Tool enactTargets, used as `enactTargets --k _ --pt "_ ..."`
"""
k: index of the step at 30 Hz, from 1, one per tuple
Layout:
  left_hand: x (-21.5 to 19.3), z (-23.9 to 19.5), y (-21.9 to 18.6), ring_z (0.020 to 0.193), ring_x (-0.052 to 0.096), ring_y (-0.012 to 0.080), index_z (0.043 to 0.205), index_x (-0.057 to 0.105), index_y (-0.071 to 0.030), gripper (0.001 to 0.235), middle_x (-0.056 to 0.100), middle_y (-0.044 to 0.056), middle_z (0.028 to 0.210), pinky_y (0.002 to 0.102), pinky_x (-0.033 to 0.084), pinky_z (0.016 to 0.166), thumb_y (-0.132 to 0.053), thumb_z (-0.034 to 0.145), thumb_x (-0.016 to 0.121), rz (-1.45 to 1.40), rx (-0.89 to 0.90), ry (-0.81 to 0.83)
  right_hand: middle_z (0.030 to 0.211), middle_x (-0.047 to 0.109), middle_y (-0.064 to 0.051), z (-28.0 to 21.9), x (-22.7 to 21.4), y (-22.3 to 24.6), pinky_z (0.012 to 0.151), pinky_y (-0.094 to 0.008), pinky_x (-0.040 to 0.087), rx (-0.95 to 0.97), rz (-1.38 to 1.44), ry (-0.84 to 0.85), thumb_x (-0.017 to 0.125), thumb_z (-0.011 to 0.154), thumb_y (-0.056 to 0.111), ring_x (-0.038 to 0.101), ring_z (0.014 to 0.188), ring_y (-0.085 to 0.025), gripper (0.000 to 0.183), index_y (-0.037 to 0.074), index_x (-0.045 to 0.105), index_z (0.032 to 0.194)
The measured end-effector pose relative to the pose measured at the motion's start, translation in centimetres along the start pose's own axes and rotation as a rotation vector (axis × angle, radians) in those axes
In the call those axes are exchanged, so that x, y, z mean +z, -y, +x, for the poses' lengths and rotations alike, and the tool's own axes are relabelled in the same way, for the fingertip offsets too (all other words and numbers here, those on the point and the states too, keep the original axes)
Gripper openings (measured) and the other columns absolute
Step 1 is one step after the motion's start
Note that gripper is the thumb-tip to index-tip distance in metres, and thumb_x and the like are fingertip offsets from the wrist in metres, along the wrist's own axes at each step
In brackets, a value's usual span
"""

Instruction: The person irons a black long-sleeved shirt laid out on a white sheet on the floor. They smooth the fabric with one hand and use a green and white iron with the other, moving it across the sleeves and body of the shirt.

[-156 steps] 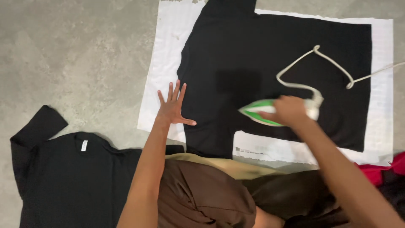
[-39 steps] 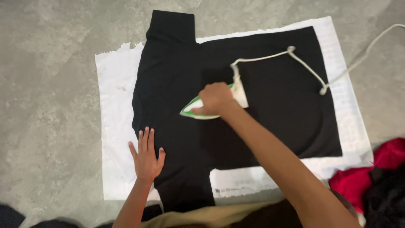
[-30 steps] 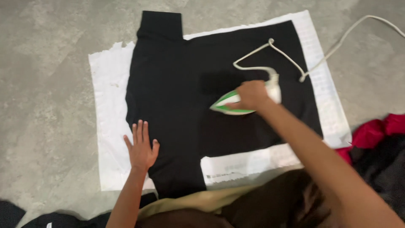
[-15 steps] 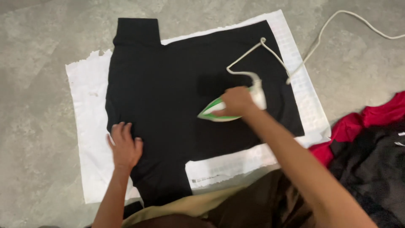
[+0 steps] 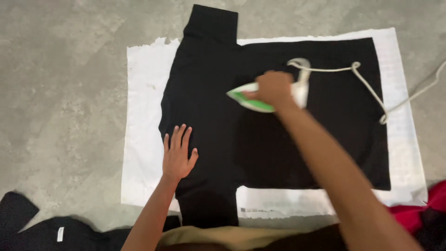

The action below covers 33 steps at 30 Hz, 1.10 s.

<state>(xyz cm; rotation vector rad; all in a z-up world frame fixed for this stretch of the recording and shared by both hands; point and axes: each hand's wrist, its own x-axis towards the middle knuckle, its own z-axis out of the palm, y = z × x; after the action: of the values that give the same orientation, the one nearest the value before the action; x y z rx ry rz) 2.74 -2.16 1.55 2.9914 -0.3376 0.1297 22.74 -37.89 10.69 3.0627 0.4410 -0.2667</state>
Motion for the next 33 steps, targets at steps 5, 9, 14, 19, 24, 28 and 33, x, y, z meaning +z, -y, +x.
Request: enactTargets --k 5,9,14,19,24,28,33 --pt "-1.8 0.5 -1.2 0.158 0.027 0.0382 0.161 0.036 -0.007 0.072 0.032 0.017 0.169 0.063 0.02 0.125 -0.038 0.097 0.05 -0.058 0.009 -0.035 0.077 0.075 -0.009 0.1 2.1 -16.4 0.066 -0.045 0.053 0.244 -0.295 0.096 0.033 0.092 0.102 0.074 0.068 -0.028 0.105 0.01 0.083 0.082" --pt "-1.7 0.8 -1.6 0.157 0.03 0.0379 0.159 0.039 -0.006 0.072 0.035 0.017 0.168 0.06 0.021 0.126 -0.036 0.095 0.052 -0.048 0.029 -0.102 0.089 0.084 -0.011 -1.9 2.9 -24.5 0.075 -0.042 0.06 0.376 -0.288 0.128 0.037 0.097 0.098 0.08 0.085 -0.031 0.1 0.012 0.088 0.092" --pt "-1.7 0.6 -1.6 0.158 0.026 0.038 0.16 0.037 -0.006 0.074 0.032 0.018 0.169 0.062 0.019 0.125 -0.036 0.094 0.052 -0.06 -0.002 -0.036 0.09 0.084 -0.015 -1.4 2.1 -21.2 0.073 -0.044 0.058 0.375 -0.193 0.127 0.039 0.093 0.095 0.079 0.082 -0.037 0.101 0.006 0.088 0.088" --pt "-0.3 0.2 -0.7 0.163 0.013 0.0339 0.169 0.024 -0.018 0.077 0.016 0.01 0.177 0.064 0.006 0.126 -0.044 0.099 0.042 -0.033 0.008 0.002 0.093 0.081 -0.018 1.2 -1.4 -7.2 0.075 -0.05 0.058 0.123 -0.132 0.063 0.042 0.09 0.093 0.078 0.088 -0.041 0.093 0.011 0.086 0.094" --pt "-0.4 0.7 -0.4 0.163 0.008 0.0345 0.171 0.022 -0.028 0.08 0.012 0.004 0.179 0.063 0.002 0.126 -0.048 0.096 0.042 0.011 0.009 0.03 0.092 0.081 -0.018 5.4 -1.6 6.7 0.078 -0.052 0.06 -0.147 -0.068 -0.042 0.042 0.089 0.091 0.079 0.093 -0.04 0.09 0.012 0.085 0.099" --pt "-0.4 0.3 -0.2 0.162 0.011 0.0356 0.171 0.022 -0.03 0.082 0.013 0.003 0.179 0.063 0.003 0.126 -0.048 0.095 0.045 -0.003 0.005 0.033 0.091 0.079 -0.018 7.7 -1.1 11.8 0.076 -0.053 0.061 -0.094 0.03 -0.107 0.05 0.092 0.085 0.078 0.09 -0.04 0.084 0.007 0.083 0.097" --pt "-0.6 0.2 -0.1 0.162 0.011 0.0362 0.171 0.02 -0.031 0.081 0.011 0.001 0.179 0.063 0.002 0.126 -0.047 0.095 0.043 -0.056 -0.003 0.052 0.092 0.077 -0.019 10.0 0.0 10.8 0.072 -0.055 0.061 0.151 0.127 -0.14 0.053 0.095 0.082 0.077 0.087 -0.044 0.083 0.004 0.079 0.097"
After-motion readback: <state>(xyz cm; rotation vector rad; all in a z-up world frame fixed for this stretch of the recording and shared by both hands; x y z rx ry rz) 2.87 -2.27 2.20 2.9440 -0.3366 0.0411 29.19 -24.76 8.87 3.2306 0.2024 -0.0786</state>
